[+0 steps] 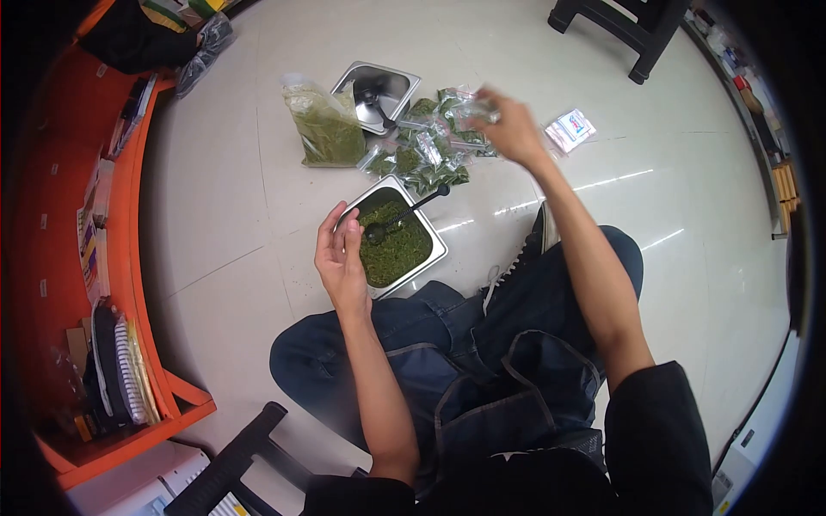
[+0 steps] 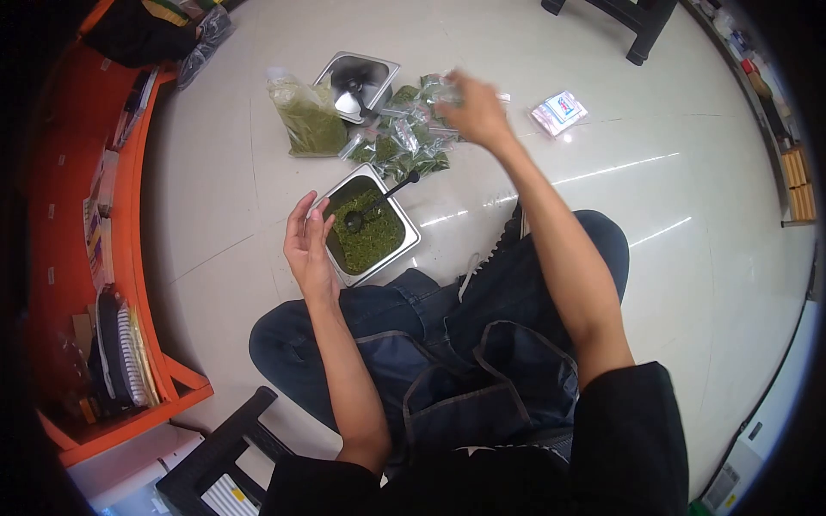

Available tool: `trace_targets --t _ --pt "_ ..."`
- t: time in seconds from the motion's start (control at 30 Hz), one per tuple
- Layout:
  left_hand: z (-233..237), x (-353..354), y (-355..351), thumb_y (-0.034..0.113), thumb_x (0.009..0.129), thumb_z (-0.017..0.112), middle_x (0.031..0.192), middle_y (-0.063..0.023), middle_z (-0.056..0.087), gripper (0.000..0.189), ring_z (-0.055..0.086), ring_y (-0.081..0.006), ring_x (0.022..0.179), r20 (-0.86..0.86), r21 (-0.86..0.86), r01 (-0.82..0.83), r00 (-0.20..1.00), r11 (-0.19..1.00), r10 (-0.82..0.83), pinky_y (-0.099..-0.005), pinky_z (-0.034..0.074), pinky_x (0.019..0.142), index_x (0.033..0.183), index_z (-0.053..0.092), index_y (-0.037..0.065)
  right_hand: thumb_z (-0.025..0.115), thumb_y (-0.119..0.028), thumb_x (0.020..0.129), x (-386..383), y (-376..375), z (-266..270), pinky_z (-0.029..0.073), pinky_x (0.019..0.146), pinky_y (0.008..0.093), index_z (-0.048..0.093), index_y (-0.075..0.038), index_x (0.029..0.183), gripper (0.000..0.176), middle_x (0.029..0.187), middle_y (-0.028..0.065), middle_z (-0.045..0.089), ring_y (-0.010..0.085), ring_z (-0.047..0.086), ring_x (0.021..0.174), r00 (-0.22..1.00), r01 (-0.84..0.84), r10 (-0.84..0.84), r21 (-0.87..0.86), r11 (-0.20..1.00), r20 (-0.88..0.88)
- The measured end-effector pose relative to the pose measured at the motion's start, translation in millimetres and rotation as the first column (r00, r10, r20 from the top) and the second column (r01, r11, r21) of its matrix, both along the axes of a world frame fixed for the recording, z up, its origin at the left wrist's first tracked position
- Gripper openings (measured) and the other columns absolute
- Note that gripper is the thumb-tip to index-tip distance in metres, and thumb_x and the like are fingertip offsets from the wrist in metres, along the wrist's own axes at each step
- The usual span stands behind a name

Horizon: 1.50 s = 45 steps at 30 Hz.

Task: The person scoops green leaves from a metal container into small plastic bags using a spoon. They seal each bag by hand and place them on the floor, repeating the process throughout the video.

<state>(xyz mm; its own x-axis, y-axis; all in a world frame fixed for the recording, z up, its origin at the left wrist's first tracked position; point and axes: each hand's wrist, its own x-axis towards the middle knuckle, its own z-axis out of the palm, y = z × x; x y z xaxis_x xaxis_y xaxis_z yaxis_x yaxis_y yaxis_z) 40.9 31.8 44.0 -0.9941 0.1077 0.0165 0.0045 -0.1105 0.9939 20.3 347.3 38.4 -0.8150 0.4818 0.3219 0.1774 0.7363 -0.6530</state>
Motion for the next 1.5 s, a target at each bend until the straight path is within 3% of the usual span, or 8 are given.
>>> trace_targets --t 0.13,0.2,0.4,0.47,0.63,0.9,1.17,1.5 --pt "-3 -1 -7 0.023 0.099 0.061 0.134 -0.0155 0.054 0.041 0.056 -0.0252 0.122 0.012 0.031 -0.021 1.0 0.999 0.021 -0.0356 0.048 0.098 0.13 0.054 -0.003 0.071 -0.023 0.082 -8 12 3 0.053 0.089 0.0411 0.069 -0.001 0.113 0.038 0.103 0.0228 0.071 0.0374 0.069 0.098 0.995 -0.091 0.09 0.035 0.995 0.03" --pt "-4 -3 -8 0.024 0.099 0.061 0.132 -0.0148 0.055 0.039 0.057 -0.0248 0.121 0.047 0.105 -0.026 0.999 0.994 0.021 -0.0356 0.049 0.097 0.128 0.056 -0.002 0.068 -0.021 0.085 4 28 33 0.054 0.086 0.0385 0.071 -0.001 0.109 0.03 0.105 0.0205 0.071 0.0335 0.07 0.096 1.0 -0.006 0.005 -0.164 0.987 -0.011" --pt "0 -3 -7 0.024 0.099 0.061 0.129 -0.0136 0.057 0.037 0.058 -0.0233 0.117 0.075 0.128 -0.018 0.997 0.992 0.009 -0.0348 0.049 0.097 0.125 0.058 -0.002 0.067 -0.021 0.086 9 78 64 0.054 0.086 0.039 0.07 -0.003 0.109 0.029 0.104 0.0183 0.071 0.0307 0.07 0.095 0.999 -0.003 0.002 0.035 0.999 0.048" --pt "1 -2 -7 0.024 0.099 0.061 0.128 -0.0135 0.057 0.036 0.058 -0.0232 0.117 0.083 0.136 -0.028 0.996 0.99 0.016 -0.0348 0.049 0.096 0.124 0.059 -0.002 0.072 -0.02 0.082 12 105 29 0.051 0.092 0.0405 0.068 -0.007 0.11 0.031 0.114 0.0181 0.066 0.0307 0.064 0.109 0.903 -0.164 -0.021 0.388 0.907 0.43" --pt "-1 -5 -5 0.024 0.099 0.061 0.127 -0.0134 0.058 0.036 0.059 -0.0229 0.116 0.095 0.103 -0.036 0.995 0.994 0.026 -0.035 0.049 0.096 0.124 0.059 -0.002 0.085 -0.021 0.068 57 178 -64 0.045 0.098 0.0456 0.06 -0.013 0.113 0.053 0.12 0.0197 0.055 0.0383 0.05 0.119 0.734 -0.34 0.121 0.207 0.917 0.668" --pt "-2 -4 -1 0.025 0.099 0.061 0.125 -0.0134 0.06 0.035 0.06 -0.0238 0.115 0.133 0.06 -0.004 0.991 0.998 -0.004 -0.0363 0.049 0.096 0.123 0.06 -0.001 0.079 -0.013 0.072 55 182 -65 0.047 0.092 0.0449 0.054 -0.012 0.112 0.047 0.114 0.0176 0.056 0.0361 0.055 0.111 0.72 -0.316 0.136 0.147 0.937 0.681" --pt "-1 -3 -1 0.024 0.099 0.06 0.123 -0.0127 0.061 0.034 0.06 -0.0232 0.114 0.131 0.04 0.003 0.991 0.999 -0.008 -0.0365 0.049 0.096 0.122 0.061 -0.001 0.064 -0.003 0.08 41 173 -75 0.056 0.081 0.0442 0.069 -0.001 0.092 0.013 0.095 0.0208 0.068 0.0379 0.066 0.099 0.662 -0.352 -0.102 0.429 0.832 0.742" --pt "-1 -3 -2 0.021 0.098 0.062 0.123 -0.0113 0.062 0.031 0.061 -0.0199 0.112 0.146 0.058 0.004 0.989 0.998 -0.012 -0.0322 0.05 0.092 0.121 0.061 -0.001 0.064 -0.006 0.084 36 184 -106 0.056 0.082 0.0456 0.066 0.001 0.101 0.018 0.113 0.0203 0.061 0.0372 0.066 0.101 0.694 -0.325 -0.162 0.506 0.799 0.701"
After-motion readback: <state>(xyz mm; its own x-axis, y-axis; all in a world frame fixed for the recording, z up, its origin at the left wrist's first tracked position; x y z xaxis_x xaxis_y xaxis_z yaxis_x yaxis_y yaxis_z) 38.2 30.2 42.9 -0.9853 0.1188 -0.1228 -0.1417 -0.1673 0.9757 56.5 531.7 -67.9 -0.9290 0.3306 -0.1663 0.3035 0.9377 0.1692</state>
